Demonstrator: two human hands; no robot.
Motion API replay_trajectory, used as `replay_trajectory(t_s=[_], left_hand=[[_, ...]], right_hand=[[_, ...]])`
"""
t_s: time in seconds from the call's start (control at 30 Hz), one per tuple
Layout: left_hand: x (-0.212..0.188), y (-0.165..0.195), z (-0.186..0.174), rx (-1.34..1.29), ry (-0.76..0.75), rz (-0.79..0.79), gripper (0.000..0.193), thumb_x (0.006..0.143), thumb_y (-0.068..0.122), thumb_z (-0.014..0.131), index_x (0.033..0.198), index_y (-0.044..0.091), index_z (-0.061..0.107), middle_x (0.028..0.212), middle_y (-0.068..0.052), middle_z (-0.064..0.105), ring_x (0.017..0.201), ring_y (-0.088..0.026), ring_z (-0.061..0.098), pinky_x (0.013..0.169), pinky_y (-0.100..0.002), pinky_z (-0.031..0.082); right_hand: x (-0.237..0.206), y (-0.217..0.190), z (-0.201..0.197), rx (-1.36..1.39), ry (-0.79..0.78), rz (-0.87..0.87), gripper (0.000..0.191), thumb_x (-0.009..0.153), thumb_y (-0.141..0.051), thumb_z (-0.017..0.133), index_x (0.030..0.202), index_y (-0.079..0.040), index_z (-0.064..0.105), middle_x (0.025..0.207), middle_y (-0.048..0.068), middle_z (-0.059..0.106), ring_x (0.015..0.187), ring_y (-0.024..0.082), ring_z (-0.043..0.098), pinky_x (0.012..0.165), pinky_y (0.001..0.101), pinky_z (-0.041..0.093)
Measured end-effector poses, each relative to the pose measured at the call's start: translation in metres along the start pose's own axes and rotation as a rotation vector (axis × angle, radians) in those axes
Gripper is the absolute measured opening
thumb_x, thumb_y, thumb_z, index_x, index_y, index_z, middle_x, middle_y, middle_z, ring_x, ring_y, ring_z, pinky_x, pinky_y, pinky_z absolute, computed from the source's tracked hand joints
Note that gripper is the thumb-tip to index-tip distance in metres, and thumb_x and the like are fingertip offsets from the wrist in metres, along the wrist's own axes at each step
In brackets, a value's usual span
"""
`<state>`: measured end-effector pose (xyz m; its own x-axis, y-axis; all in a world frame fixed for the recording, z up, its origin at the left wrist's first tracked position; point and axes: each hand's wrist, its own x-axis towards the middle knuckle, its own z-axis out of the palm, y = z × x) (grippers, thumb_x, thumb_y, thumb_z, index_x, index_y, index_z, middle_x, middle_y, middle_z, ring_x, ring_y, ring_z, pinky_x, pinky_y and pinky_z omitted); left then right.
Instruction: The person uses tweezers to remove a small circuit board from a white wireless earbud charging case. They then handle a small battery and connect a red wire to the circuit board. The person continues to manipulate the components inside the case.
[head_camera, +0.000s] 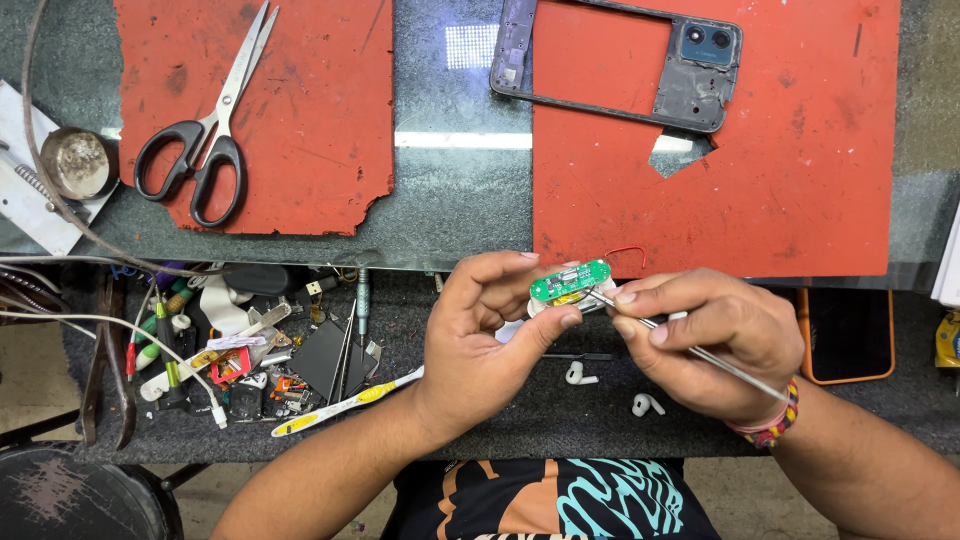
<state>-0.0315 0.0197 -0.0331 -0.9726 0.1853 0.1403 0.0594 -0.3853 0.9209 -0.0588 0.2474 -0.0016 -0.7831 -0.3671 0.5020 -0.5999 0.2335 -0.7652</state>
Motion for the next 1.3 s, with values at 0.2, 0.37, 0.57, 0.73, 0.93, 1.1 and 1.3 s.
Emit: replay_trajectory(t_s=[0.2, 0.37, 0.57, 0.73, 0.93, 1.1, 1.3], left_hand=[[0.001, -0.002, 0.000, 0.003, -0.006, -0.020, 0.045, 0.102, -0.005, 0.069, 0.137, 0.003, 0.041, 0.136, -0.025, 0.068, 0.126, -0.026, 0.070, 0.106, -0.034, 0.061], [0.001, -0.003, -0.001, 0.019, -0.009, -0.001, 0.045, 0.102, -0.005, 0.069, 0.137, 0.003, 0.041, 0.135, -0.025, 0.067, 0.127, -0.026, 0.069, 0.109, -0.034, 0.060], [0.002, -0.004, -0.001, 0.016, -0.010, 0.017, 0.043, 0.103, -0.005, 0.068, 0.137, 0.003, 0.042, 0.135, -0.024, 0.068, 0.126, -0.025, 0.070, 0.106, -0.033, 0.061], [-0.001, -0.004, 0.003, 0.031, 0.006, 0.018, 0.043, 0.102, -0.007, 0.068, 0.136, 0.002, 0.042, 0.134, -0.024, 0.068, 0.124, -0.025, 0.070, 0.104, -0.033, 0.061], [-0.003, -0.002, 0.005, 0.033, -0.007, 0.034, 0.045, 0.102, -0.006, 0.069, 0.137, 0.002, 0.042, 0.137, -0.026, 0.067, 0.128, -0.025, 0.068, 0.109, -0.034, 0.059], [0.000, 0.001, 0.000, 0.057, -0.028, 0.055, 0.046, 0.103, -0.005, 0.069, 0.138, 0.004, 0.042, 0.137, -0.026, 0.066, 0.130, -0.026, 0.068, 0.111, -0.035, 0.060], [0.001, 0.001, -0.004, 0.063, -0.074, 0.066, 0.047, 0.103, -0.004, 0.069, 0.140, 0.005, 0.040, 0.138, -0.025, 0.066, 0.131, -0.026, 0.068, 0.111, -0.036, 0.062]], right_hand=[[-0.001, -0.001, 0.000, 0.222, -0.006, 0.137, 0.025, 0.087, 0.006, 0.077, 0.086, -0.009, 0.056, 0.104, 0.015, 0.074, 0.107, 0.024, 0.077, 0.090, 0.0346, 0.069], [-0.002, -0.001, -0.001, 0.371, -0.003, 0.222, 0.022, 0.091, 0.007, 0.074, 0.089, -0.006, 0.056, 0.108, 0.016, 0.074, 0.111, 0.024, 0.076, 0.094, 0.0372, 0.069], [-0.002, -0.004, 0.002, 0.171, -0.006, 0.167, 0.024, 0.087, 0.005, 0.078, 0.086, -0.006, 0.057, 0.104, 0.017, 0.075, 0.108, 0.023, 0.077, 0.089, 0.0341, 0.067], [-0.008, -0.006, -0.002, 0.317, 0.010, 0.333, 0.022, 0.090, 0.008, 0.073, 0.090, -0.005, 0.056, 0.107, 0.020, 0.076, 0.100, 0.023, 0.079, 0.084, 0.0334, 0.068], [-0.012, 0.005, -0.005, 0.868, 0.077, 0.591, 0.019, 0.096, 0.013, 0.066, 0.099, -0.003, 0.056, 0.108, 0.024, 0.073, 0.100, 0.028, 0.077, 0.082, 0.0387, 0.068], [-0.009, 0.009, -0.006, 0.964, 0.059, 0.634, 0.017, 0.097, 0.013, 0.064, 0.099, -0.002, 0.058, 0.106, 0.025, 0.073, 0.097, 0.029, 0.077, 0.081, 0.0397, 0.068], [-0.009, 0.011, -0.007, 1.045, 0.059, 0.650, 0.016, 0.098, 0.013, 0.064, 0.099, -0.002, 0.059, 0.105, 0.024, 0.073, 0.099, 0.031, 0.077, 0.082, 0.0405, 0.067]])
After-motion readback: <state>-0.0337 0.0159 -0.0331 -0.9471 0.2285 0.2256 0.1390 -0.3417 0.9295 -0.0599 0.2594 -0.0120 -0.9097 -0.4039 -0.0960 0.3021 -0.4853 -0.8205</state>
